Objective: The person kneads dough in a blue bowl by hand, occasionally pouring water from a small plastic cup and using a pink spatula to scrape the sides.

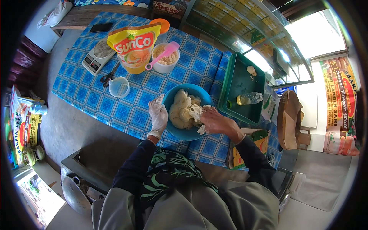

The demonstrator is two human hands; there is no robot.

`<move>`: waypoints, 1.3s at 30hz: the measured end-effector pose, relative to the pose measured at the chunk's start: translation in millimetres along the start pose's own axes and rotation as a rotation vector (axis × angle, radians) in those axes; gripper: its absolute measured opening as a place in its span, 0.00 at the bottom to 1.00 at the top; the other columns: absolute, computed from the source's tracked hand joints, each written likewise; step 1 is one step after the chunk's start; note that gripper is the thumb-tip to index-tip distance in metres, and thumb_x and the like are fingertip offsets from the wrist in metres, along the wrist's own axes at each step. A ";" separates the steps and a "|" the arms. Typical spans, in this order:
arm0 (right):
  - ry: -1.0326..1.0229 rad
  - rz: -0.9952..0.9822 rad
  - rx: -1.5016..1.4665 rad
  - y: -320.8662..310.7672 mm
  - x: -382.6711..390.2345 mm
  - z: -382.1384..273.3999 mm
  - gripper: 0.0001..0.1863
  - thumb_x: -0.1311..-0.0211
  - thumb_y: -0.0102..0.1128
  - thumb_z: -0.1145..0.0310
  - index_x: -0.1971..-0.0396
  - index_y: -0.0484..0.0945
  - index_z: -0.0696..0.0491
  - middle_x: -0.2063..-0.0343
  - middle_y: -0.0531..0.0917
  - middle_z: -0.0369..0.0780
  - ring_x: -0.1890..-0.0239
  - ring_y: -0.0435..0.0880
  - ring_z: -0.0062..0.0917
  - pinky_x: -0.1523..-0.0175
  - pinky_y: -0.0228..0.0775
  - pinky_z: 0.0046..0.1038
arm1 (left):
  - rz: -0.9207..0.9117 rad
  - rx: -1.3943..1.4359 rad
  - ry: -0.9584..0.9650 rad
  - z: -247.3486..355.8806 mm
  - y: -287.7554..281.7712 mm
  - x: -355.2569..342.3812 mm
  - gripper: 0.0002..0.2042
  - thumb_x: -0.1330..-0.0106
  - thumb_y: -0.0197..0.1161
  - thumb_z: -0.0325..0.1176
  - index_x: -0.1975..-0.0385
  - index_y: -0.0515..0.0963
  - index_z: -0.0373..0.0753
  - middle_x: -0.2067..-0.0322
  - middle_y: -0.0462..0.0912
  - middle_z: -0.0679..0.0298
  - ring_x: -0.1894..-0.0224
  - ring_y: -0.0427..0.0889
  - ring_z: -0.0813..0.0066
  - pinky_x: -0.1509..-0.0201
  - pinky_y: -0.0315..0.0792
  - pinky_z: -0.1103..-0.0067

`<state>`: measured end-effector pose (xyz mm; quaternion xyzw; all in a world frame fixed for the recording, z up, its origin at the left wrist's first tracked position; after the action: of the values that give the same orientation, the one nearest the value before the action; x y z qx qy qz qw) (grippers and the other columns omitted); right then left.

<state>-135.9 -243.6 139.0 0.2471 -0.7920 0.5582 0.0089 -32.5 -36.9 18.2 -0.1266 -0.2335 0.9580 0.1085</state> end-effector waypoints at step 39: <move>0.635 0.439 0.306 106.4 -57.5 -4.8 0.14 0.59 0.65 0.66 0.69 0.86 0.55 0.65 0.84 0.50 0.46 0.73 0.53 0.40 0.49 0.66 | -0.053 0.010 0.051 -27.1 13.9 5.8 0.19 0.34 0.47 0.23 0.42 0.70 0.32 0.58 0.78 0.55 0.57 0.73 0.61 0.47 0.64 0.69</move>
<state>-129.3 -190.3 30.6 -0.1136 -0.6916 0.7067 0.0966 -32.0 -36.0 -12.8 -0.1442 -0.2292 0.9523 0.1404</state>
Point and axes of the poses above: each hand's wrist, its own x-axis away from the middle knuckle, its own y-axis out of the palm, z = x × y, the point moved 3 cm from there along -x, towards the middle knuckle
